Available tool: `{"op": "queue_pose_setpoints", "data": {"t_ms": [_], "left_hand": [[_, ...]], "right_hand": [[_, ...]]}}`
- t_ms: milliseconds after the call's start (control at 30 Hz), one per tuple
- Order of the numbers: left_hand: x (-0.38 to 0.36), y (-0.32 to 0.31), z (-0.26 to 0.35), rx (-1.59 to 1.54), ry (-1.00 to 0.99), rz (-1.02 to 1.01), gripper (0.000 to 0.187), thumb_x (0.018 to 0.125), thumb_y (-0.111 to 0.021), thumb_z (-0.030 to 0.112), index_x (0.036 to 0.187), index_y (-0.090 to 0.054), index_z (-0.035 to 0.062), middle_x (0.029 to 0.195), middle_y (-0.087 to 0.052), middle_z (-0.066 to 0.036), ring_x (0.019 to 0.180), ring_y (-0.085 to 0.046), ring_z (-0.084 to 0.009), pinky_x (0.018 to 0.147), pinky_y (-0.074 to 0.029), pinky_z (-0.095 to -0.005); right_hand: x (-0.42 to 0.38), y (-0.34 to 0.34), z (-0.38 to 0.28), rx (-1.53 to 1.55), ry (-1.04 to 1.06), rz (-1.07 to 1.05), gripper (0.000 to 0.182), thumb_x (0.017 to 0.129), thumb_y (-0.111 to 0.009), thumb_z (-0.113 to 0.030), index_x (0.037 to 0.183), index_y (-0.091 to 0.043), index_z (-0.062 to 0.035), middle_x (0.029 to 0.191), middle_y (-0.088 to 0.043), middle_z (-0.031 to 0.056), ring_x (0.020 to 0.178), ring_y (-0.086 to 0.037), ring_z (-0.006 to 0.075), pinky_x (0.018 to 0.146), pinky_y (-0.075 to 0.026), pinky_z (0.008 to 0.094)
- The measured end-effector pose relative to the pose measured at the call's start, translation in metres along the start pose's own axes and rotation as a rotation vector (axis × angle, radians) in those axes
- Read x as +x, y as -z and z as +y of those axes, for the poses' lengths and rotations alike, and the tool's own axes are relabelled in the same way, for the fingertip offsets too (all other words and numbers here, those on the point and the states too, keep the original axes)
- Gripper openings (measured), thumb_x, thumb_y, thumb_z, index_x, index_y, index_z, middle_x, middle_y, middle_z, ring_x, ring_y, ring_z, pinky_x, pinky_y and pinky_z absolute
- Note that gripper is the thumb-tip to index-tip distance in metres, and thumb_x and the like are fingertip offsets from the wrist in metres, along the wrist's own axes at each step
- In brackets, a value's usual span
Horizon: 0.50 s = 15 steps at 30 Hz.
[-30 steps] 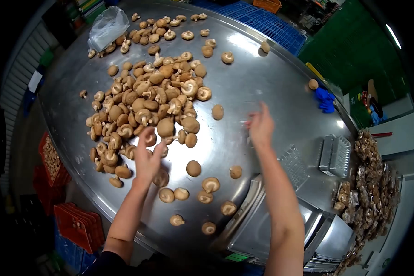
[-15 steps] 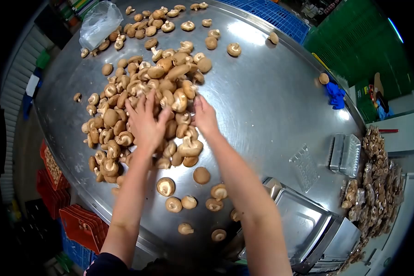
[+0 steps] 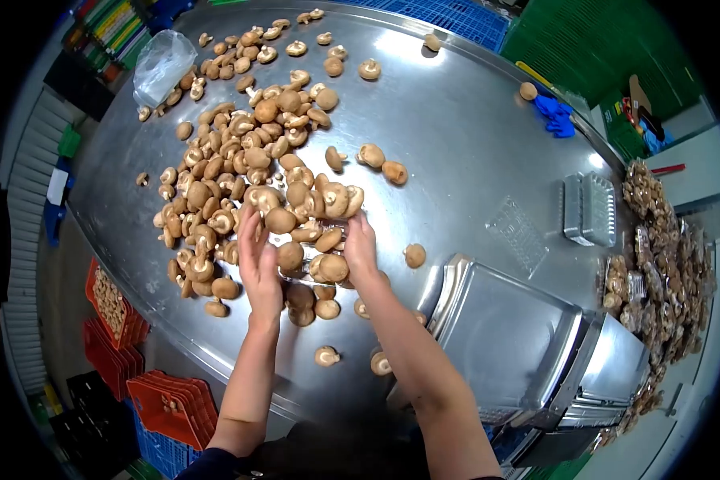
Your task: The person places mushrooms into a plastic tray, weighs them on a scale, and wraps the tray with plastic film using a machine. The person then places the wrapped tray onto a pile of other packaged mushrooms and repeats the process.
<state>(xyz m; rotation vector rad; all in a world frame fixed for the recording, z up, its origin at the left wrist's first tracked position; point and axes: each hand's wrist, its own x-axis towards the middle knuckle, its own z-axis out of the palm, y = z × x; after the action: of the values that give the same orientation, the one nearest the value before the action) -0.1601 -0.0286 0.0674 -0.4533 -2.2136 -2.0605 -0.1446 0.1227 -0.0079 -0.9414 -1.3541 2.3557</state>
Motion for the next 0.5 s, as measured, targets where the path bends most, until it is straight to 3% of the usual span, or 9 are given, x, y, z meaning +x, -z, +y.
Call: {"op": "queue_pose_setpoints", "data": {"t_ms": [133, 200, 233, 267, 333, 400, 500], "left_hand": [[-0.025, 0.012, 0.004, 0.025, 0.000, 0.031, 0.054, 0.098, -0.042, 0.034, 0.139, -0.041, -0.0008, 0.144, -0.041, -0.017, 0.137, -0.034, -0.0291, 0.112, -0.029, -0.0443], [-0.040, 0.005, 0.015, -0.050, 0.159, 0.030, 0.059, 0.101, -0.035, 0.044, 0.140, -0.041, 0.0006, 0.146, -0.038, -0.015, 0.137, -0.035, -0.0269, 0.112, -0.028, -0.0428], [-0.045, -0.003, 0.030, -0.184, 0.191, 0.022, 0.058, 0.101, -0.035, 0.043, 0.139, -0.041, -0.0005, 0.144, -0.041, -0.015, 0.135, -0.038, -0.0264, 0.111, -0.030, -0.0415], [-0.053, -0.012, 0.038, -0.221, 0.226, 0.109, 0.048, 0.101, -0.037, 0.031, 0.133, -0.050, -0.0015, 0.137, -0.049, -0.014, 0.125, -0.046, -0.0263, 0.104, -0.037, -0.0384], [-0.063, -0.014, 0.043, -0.083, 0.194, -0.038, 0.051, 0.102, -0.034, 0.036, 0.130, -0.049, -0.0039, 0.129, -0.055, -0.018, 0.122, -0.051, -0.0266, 0.108, -0.035, -0.0388], [-0.069, -0.027, 0.060, -0.105, 0.176, -0.061, 0.047, 0.102, -0.035, 0.032, 0.127, -0.051, -0.0047, 0.126, -0.057, -0.018, 0.118, -0.054, -0.0253, 0.105, -0.038, -0.0380], [-0.082, -0.052, 0.083, -0.133, 0.216, -0.109, 0.042, 0.102, -0.038, 0.027, 0.122, -0.054, -0.0057, 0.116, -0.062, -0.018, 0.112, -0.057, -0.0219, 0.097, -0.044, -0.0347]], "right_hand": [[-0.040, 0.013, -0.013, 0.110, 0.023, 0.015, 0.037, 0.103, -0.037, -0.025, 0.129, -0.051, -0.0027, 0.113, -0.060, 0.0081, 0.098, -0.057, 0.0159, 0.088, -0.046, 0.0310], [-0.063, 0.017, -0.021, 0.153, 0.050, 0.015, 0.039, 0.103, -0.036, -0.025, 0.131, -0.049, -0.0024, 0.119, -0.058, 0.0087, 0.103, -0.057, 0.0165, 0.092, -0.046, 0.0313], [-0.070, 0.023, -0.019, 0.172, 0.076, 0.013, 0.039, 0.103, -0.035, -0.025, 0.132, -0.048, -0.0021, 0.120, -0.057, 0.0090, 0.105, -0.057, 0.0168, 0.093, -0.046, 0.0312], [-0.077, 0.030, -0.019, 0.189, 0.104, 0.012, 0.040, 0.103, -0.035, -0.026, 0.133, -0.047, -0.0018, 0.121, -0.057, 0.0093, 0.106, -0.056, 0.0171, 0.094, -0.045, 0.0312], [-0.104, 0.036, -0.035, 0.180, 0.145, 0.050, 0.042, 0.103, -0.035, -0.027, 0.135, -0.045, -0.0011, 0.122, -0.056, 0.0100, 0.109, -0.056, 0.0182, 0.095, -0.045, 0.0308], [-0.126, 0.046, -0.047, 0.248, 0.150, 0.082, 0.043, 0.103, -0.034, -0.027, 0.136, -0.044, -0.0013, 0.123, -0.056, 0.0100, 0.110, -0.056, 0.0184, 0.096, -0.044, 0.0310], [-0.157, 0.071, -0.063, 0.301, 0.218, 0.154, 0.042, 0.101, -0.036, -0.026, 0.135, -0.045, -0.0031, 0.125, -0.054, 0.0097, 0.107, -0.057, 0.0172, 0.088, -0.049, 0.0309]]}}
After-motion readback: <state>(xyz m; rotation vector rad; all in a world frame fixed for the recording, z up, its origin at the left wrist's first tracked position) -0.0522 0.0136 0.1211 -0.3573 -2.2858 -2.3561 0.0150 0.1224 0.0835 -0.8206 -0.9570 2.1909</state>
